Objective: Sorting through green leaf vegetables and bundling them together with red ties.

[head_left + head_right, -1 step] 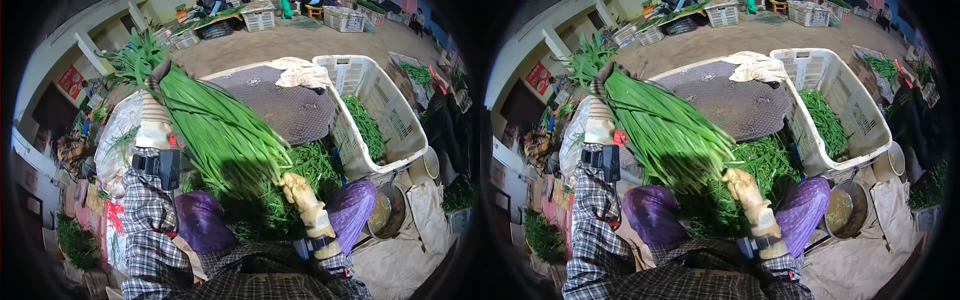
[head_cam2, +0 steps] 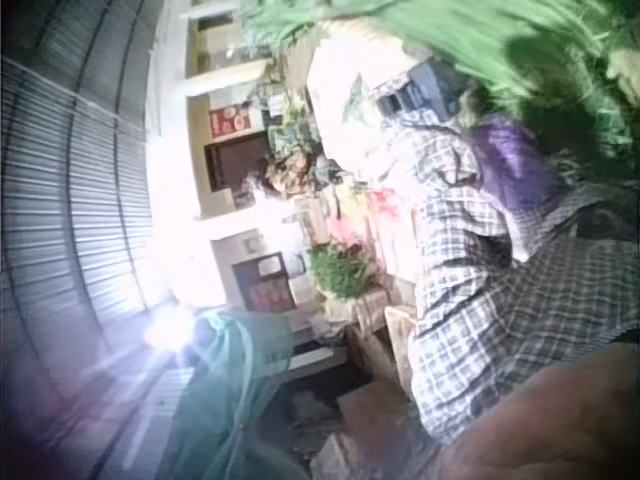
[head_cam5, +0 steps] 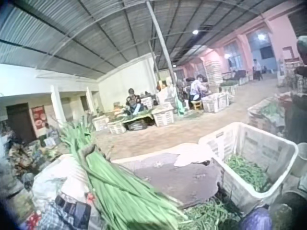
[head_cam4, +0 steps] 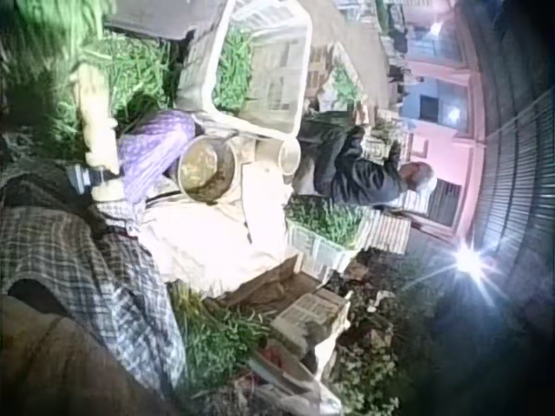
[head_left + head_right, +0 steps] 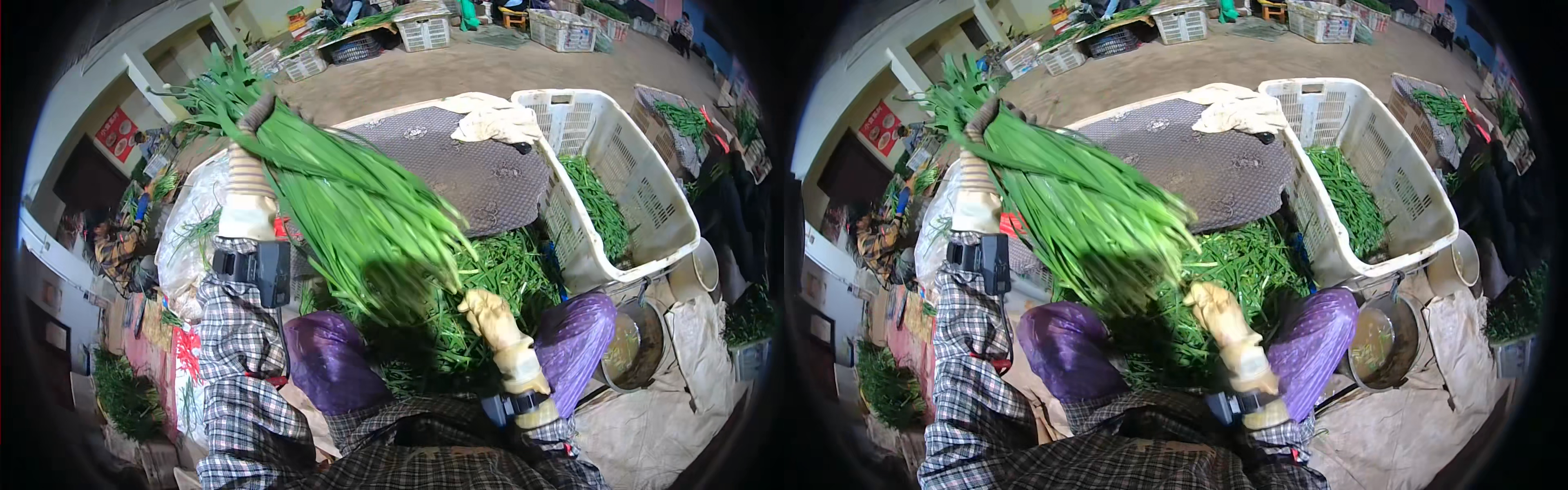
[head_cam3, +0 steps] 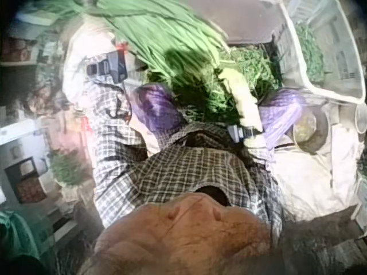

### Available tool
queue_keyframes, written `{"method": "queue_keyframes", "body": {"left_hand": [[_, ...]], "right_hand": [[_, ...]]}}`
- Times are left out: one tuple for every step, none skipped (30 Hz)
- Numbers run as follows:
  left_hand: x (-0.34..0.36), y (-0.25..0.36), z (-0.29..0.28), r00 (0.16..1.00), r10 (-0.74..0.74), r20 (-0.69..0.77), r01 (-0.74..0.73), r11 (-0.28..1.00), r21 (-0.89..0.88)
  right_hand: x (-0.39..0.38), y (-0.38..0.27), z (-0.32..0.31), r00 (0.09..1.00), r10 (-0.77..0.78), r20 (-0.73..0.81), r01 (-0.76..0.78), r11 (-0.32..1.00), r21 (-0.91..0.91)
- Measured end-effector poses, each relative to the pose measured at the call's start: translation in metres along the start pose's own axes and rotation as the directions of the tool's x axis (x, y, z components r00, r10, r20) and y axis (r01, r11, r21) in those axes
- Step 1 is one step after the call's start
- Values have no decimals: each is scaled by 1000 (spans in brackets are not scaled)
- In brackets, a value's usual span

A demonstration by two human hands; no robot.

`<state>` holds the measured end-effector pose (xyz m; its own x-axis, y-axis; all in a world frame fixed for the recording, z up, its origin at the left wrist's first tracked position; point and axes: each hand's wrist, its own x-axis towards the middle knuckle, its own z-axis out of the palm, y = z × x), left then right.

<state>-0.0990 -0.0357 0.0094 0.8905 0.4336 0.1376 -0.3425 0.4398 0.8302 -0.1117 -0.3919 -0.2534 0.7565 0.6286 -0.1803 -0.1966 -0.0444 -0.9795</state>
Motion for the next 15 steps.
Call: {"method": "queue_keyframes", "body": {"left_hand": [[16, -5, 2, 999, 50, 13, -51, 992, 113], [23, 13, -7, 1000, -16, -23, 19, 990, 139], [29, 28, -16, 995, -80, -62, 89, 983, 161], [37, 22, -17, 952, 72, -299, -34, 991, 132], [45, 25, -15, 936, 94, -338, -41, 987, 158], [53, 31, -19, 945, 90, -314, -27, 980, 199], [56, 37, -20, 951, 86, -297, -16, 973, 231], [58, 40, -21, 953, 96, -288, -20, 966, 256], [60, 38, -18, 956, 97, -277, -21, 964, 265], [59, 35, -16, 958, 102, -268, -26, 962, 272], [59, 33, -14, 960, 103, -262, -28, 961, 274], [56, 32, -14, 960, 109, -260, -35, 961, 274], [55, 32, -13, 960, 114, -257, -40, 960, 276], [54, 32, -13, 961, 118, -251, -46, 960, 277], [50, 34, -14, 960, 127, -248, -55, 958, 280]], "right_hand": [[-5, 28, -8, 984, -139, -111, 119, 978, -172], [-16, 17, 2, 968, -231, -101, 185, 924, -334], [-29, 2, 9, 944, -321, -77, 246, 839, -486], [-36, -7, 7, 968, -251, -17, 216, 862, -460], [-33, -10, 9, 839, -542, 54, 487, 701, -521], [-31, -28, 17, 842, -537, 54, 493, 726, -480], [-28, -46, 24, 846, -531, 53, 498, 748, -439], [-21, -48, 27, 862, -507, -10, 468, 802, -371], [-17, -58, 31, 883, -464, -66, 424, 852, -307], [-9, -57, 33, 933, -360, -26, 342, 906, -249], [0, -56, 35, 967, -252, 21, 252, 948, -193], [-1, -74, 42, 974, -225, 23, 223, 946, -236], [1, -72, 43, 974, -228, 21, 226, 945, -237], [4, -65, 44, 983, -184, -27, 172, 955, -243], [6, -60, 47, 987, -144, -69, 123, 962, -244]]}}
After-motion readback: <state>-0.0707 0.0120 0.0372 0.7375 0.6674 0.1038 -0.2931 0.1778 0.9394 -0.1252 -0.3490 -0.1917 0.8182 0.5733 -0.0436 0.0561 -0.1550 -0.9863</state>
